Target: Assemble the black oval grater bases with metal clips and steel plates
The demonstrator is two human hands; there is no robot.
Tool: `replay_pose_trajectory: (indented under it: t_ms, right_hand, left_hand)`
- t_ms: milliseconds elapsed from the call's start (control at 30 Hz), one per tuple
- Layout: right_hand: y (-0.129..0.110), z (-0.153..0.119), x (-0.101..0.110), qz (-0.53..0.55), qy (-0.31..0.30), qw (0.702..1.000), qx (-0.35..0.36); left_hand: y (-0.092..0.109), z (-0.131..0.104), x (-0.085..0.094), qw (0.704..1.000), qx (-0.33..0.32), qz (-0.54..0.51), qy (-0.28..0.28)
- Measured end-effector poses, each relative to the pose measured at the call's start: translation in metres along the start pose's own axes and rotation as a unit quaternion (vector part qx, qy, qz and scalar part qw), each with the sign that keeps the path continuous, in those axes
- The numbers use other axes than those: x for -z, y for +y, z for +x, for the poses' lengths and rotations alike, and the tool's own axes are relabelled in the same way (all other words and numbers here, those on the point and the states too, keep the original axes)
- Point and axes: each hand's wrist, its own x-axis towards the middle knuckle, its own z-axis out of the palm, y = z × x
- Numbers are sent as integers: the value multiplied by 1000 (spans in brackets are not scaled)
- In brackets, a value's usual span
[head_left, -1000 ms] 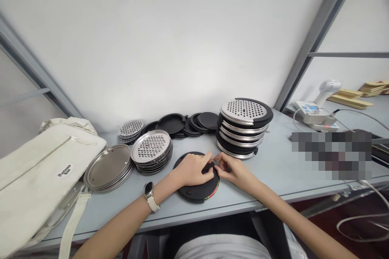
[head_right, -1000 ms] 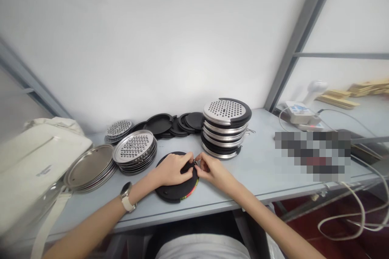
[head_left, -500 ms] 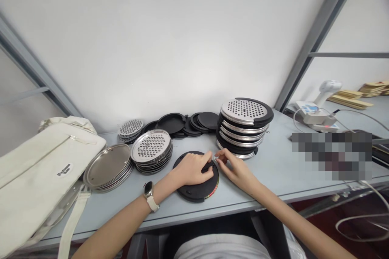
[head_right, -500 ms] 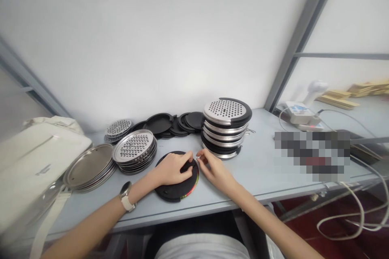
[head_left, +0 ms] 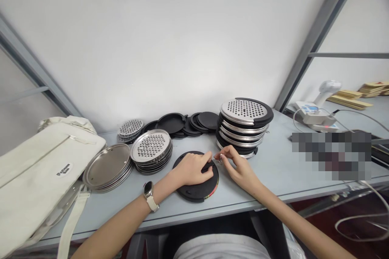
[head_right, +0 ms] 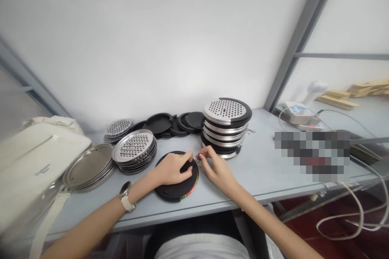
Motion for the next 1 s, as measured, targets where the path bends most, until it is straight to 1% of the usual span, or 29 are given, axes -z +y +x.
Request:
replay_pose_trajectory:
  t_ms: [133,367,567,733,1000]
  right_hand:
    - [0,0,0,63,-8,998,-17]
    - [3,0,-1,15,-14,999,-39]
    - [13,1,-4,40,-30,997,-54]
    - [15,0,-5,52,-43,997,-30]
    - [4,2,-2,14,-60,998,-5]
  left_hand:
    - [0,0,0,1000,0,-2,-4]
    - [0,0,-1,1000,3,-8,-1]
    - [-1,0,0,1000,4,-8,-5]
    - [-1,-1,0,1000,-3,-11,-5]
    - [0,-1,0,1000,-1,-2,-7]
